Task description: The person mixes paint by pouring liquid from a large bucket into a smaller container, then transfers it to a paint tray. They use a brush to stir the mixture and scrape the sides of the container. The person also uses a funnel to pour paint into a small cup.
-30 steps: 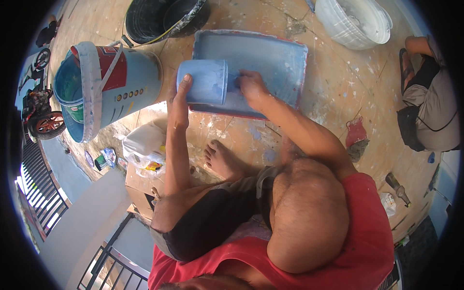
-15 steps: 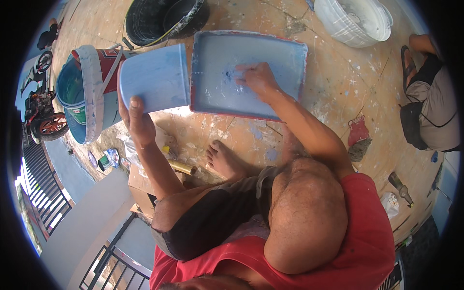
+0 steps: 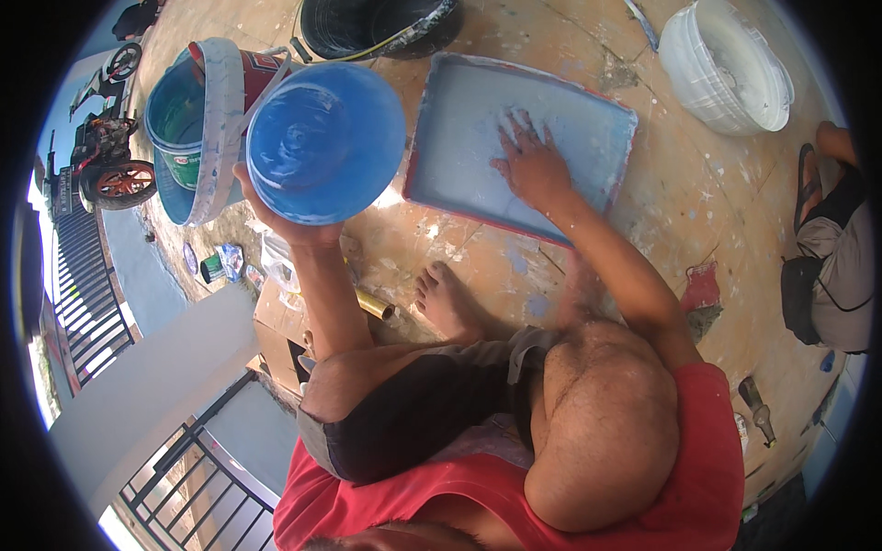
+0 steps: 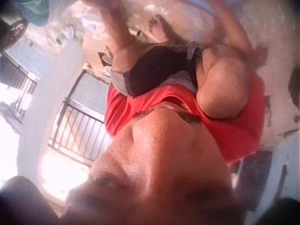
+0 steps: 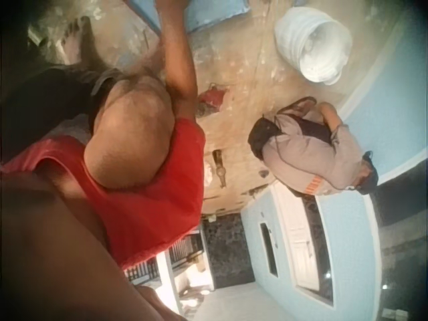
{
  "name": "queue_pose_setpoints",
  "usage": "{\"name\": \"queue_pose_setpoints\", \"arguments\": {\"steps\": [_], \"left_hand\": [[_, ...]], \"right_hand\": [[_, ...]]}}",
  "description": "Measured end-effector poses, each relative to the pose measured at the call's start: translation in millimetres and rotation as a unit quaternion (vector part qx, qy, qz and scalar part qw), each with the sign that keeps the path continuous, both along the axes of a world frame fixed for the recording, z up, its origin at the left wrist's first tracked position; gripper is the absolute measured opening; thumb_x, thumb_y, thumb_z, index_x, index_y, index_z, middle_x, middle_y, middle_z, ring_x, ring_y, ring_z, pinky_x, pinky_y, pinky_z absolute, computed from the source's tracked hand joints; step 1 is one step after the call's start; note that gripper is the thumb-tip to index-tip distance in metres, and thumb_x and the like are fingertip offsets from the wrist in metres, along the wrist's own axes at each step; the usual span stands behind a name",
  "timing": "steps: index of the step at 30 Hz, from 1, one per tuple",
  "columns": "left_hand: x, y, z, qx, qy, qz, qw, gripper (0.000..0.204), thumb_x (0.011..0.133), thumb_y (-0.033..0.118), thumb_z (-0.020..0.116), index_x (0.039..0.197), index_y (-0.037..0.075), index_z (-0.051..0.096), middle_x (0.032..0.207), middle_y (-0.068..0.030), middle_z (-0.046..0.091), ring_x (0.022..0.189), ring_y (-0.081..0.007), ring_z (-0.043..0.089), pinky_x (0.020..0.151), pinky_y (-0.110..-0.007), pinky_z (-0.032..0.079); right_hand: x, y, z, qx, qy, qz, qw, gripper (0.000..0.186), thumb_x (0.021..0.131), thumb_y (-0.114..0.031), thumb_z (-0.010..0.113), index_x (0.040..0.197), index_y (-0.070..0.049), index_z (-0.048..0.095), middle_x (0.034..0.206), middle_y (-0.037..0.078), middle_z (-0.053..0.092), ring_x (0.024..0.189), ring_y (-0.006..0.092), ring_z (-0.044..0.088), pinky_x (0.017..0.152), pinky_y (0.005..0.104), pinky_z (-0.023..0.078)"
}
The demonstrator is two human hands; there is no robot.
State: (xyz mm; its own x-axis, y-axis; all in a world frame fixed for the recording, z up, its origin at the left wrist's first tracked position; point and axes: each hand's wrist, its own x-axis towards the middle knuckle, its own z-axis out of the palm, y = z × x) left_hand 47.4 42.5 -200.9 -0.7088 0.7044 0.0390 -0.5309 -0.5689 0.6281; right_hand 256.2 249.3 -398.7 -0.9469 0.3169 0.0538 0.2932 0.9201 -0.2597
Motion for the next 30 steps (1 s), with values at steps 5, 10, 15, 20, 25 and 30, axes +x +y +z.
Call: {"name": "queue_pose_setpoints", "arguments": {"steps": [5, 10, 15, 20, 25, 30], "left_hand": [[2, -1, -2, 0.126, -0.095, -0.064, 0.985, 0.072, 0.11, 0.064, 0.035, 0.155, 0.01, 0.05, 0.154, -0.0164, 0.057, 0.139, -0.0369, 0.057, 0.117, -0.058, 0.047], [4, -4, -11, 0.035, -0.068, -0.04, 0.996, 0.075, 0.108, 0.066, 0.04, 0.155, 0.009, 0.05, 0.152, -0.0176, 0.058, 0.14, -0.038, 0.055, 0.118, -0.058, 0.046], [41, 25, -30, -0.392, 0.174, 0.07, 0.901, 0.085, 0.103, 0.05, 0.065, 0.164, -0.001, 0.034, 0.152, -0.0221, 0.055, 0.136, -0.0341, 0.057, 0.116, -0.044, 0.045], [78, 32, -43, -0.501, 0.373, 0.077, 0.777, 0.113, 0.085, 0.051, 0.086, 0.169, 0.005, 0.025, 0.15, -0.0303, 0.044, 0.136, -0.0424, 0.055, 0.112, -0.049, 0.049], [77, 23, -17, -0.486, 0.365, -0.002, 0.794, 0.119, 0.084, 0.062, 0.084, 0.169, 0.005, 0.023, 0.15, -0.0289, 0.042, 0.139, -0.0441, 0.051, 0.111, -0.052, 0.048], [74, 5, -38, -0.536, 0.401, 0.099, 0.736, 0.084, 0.098, 0.053, 0.072, 0.161, 0.006, 0.044, 0.142, -0.0283, 0.054, 0.121, -0.0359, 0.063, 0.101, -0.048, 0.056]], "right_hand": [[11, -21, 10, -0.154, -0.017, 0.093, 0.984, 0.043, 0.105, -0.024, 0.061, 0.144, -0.005, 0.062, 0.161, 0.018, 0.049, 0.134, 0.0325, 0.062, 0.108, 0.0455, 0.052], [8, -26, 63, -0.241, 0.17, -0.008, 0.956, 0.041, 0.098, -0.013, 0.072, 0.137, -0.003, 0.066, 0.123, 0.015, 0.073, 0.086, 0.0272, 0.075, 0.071, 0.0375, 0.062], [8, -21, 119, -0.398, 0.299, -0.011, 0.867, 0.042, 0.097, -0.02, 0.079, 0.131, 0.001, 0.067, 0.099, 0.01, 0.075, 0.071, 0.0189, 0.07, 0.063, 0.0313, 0.058], [9, -27, 114, -0.736, 0.134, -0.151, 0.646, 0.03, 0.108, -0.026, 0.067, 0.123, 0.0, 0.064, 0.102, 0.013, 0.072, 0.076, 0.0163, 0.069, 0.06, 0.0297, 0.053], [26, -8, 95, -0.83, 0.172, -0.233, 0.476, 0.033, 0.108, -0.027, 0.065, 0.129, -0.003, 0.058, 0.106, 0.01, 0.071, 0.079, 0.0214, 0.071, 0.067, 0.0332, 0.056], [38, 2, 82, -0.787, 0.145, -0.268, 0.536, 0.033, 0.107, -0.028, 0.066, 0.125, -0.001, 0.059, 0.104, 0.01, 0.07, 0.084, 0.0236, 0.074, 0.072, 0.0348, 0.059]]}}
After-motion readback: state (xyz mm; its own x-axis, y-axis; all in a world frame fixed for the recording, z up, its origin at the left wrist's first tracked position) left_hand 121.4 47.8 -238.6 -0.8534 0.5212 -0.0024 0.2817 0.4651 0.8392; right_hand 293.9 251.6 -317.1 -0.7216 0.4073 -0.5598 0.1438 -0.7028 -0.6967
